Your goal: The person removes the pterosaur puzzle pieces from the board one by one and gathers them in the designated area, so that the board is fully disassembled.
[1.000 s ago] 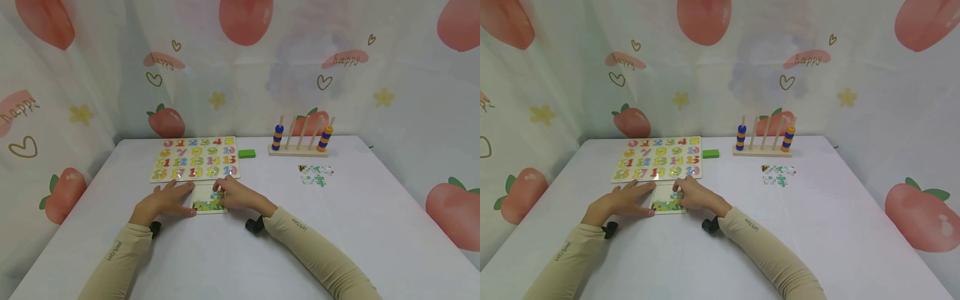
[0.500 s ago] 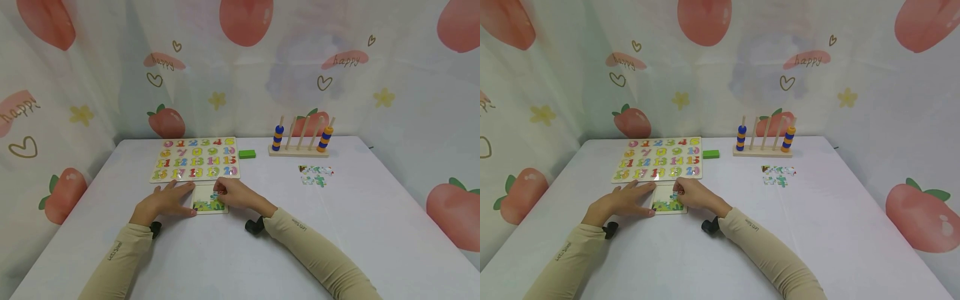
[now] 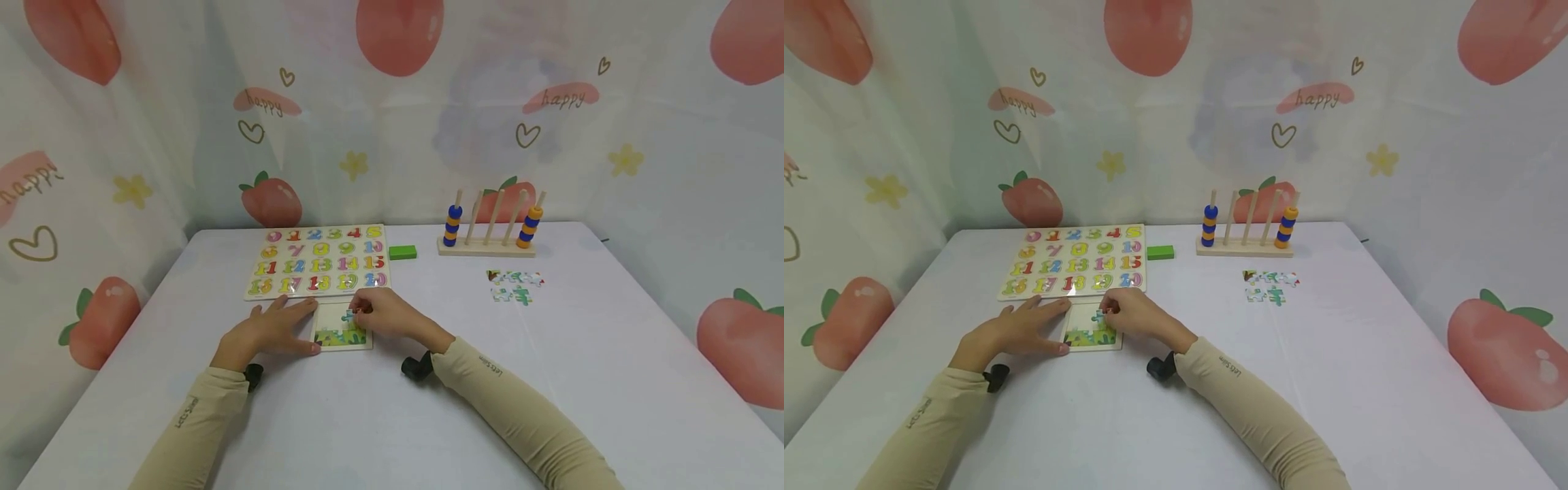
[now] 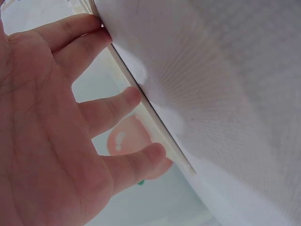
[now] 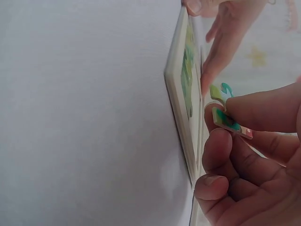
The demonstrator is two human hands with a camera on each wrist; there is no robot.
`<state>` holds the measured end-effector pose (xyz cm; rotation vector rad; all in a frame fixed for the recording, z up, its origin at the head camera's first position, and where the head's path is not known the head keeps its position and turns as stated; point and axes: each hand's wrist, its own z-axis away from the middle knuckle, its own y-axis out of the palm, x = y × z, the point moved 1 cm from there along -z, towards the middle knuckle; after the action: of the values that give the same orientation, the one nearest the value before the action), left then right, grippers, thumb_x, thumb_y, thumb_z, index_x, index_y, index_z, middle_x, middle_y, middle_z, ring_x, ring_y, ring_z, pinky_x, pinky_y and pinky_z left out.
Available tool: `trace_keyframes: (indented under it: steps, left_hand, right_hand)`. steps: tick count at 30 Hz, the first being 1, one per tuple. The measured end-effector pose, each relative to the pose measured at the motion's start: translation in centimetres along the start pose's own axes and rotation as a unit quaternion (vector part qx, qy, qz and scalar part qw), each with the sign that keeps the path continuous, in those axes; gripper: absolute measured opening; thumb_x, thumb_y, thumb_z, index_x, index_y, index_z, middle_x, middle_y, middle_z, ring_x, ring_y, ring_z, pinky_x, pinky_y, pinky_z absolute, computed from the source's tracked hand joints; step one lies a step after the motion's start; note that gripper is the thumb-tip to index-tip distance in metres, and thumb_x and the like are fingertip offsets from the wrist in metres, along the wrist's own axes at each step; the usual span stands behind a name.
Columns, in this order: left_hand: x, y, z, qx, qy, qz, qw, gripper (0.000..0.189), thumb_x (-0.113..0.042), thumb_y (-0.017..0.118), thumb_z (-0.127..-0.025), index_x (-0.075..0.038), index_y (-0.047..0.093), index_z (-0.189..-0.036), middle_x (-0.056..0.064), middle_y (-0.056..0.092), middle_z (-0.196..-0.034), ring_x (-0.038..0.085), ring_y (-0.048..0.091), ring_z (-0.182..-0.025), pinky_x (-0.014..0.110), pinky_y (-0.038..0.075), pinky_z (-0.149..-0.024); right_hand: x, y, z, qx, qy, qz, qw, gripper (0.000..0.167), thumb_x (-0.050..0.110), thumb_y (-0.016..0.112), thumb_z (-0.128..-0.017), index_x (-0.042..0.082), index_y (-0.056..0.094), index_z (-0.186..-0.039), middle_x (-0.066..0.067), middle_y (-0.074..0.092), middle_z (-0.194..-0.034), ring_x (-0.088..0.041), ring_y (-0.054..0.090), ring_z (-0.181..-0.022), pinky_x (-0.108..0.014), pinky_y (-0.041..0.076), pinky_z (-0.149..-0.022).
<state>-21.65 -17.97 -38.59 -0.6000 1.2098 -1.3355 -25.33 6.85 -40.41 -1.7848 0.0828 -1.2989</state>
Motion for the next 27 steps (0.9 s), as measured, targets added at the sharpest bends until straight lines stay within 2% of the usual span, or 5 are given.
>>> trace_keyframes:
  steps: [6, 15, 22, 27]
  left_hand:
    - [0.2, 0.1, -0.2, 0.000, -0.002, -0.003, 1.0000, 0.100, -0.057, 0.082, -0.091, -0.015, 0.035, -0.169, 0.014, 0.031, -0.174, 0.048, 0.007, -0.161, 0.077, 0.003, -0.122]
    - [-0.2, 0.3, -0.2, -0.004, -0.002, 0.001, 1.0000, 0.099, -0.055, 0.083, -0.090, -0.016, 0.036, -0.169, 0.015, 0.032, -0.173, 0.049, 0.009, -0.161, 0.077, 0.004, -0.122]
    - [-0.5, 0.1, 0.0, -0.008, -0.003, -0.006, 1.0000, 0.100, -0.054, 0.084, -0.089, -0.016, 0.037, -0.168, 0.015, 0.032, -0.173, 0.050, 0.009, -0.160, 0.078, 0.004, -0.122]
    - [-0.2, 0.2, -0.1, -0.009, -0.001, -0.006, 0.9999, 0.100, -0.054, 0.084, -0.090, -0.015, 0.037, -0.168, 0.014, 0.031, -0.173, 0.050, 0.009, -0.160, 0.078, 0.004, -0.122]
  right_hand:
    - [0.4, -0.7, 0.2, -0.006, 0.011, -0.006, 0.9999, 0.010, 0.008, 0.071, -0.102, 0.005, 0.072, -0.111, -0.001, 0.069, -0.095, -0.017, 0.060, -0.088, -0.026, 0.051, -0.075]
    - [0.3, -2.0, 0.7, -0.019, 0.013, -0.002, 0.9997, 0.014, 0.014, 0.074, -0.102, 0.006, 0.073, -0.113, 0.001, 0.069, -0.087, -0.015, 0.059, -0.079, -0.026, 0.048, -0.066]
    - [0.0, -3.3, 1.7, -0.021, 0.012, -0.021, 0.9995, 0.017, 0.014, 0.075, -0.102, 0.005, 0.073, -0.117, 0.000, 0.072, -0.083, -0.018, 0.065, -0.074, -0.028, 0.056, -0.066]
    - [-0.2, -4.4, 2.7, -0.029, 0.020, -0.023, 0.9991, 0.020, 0.015, 0.075, -0.102, 0.004, 0.073, -0.119, -0.001, 0.072, -0.081, -0.020, 0.066, -0.073, -0.029, 0.056, -0.066]
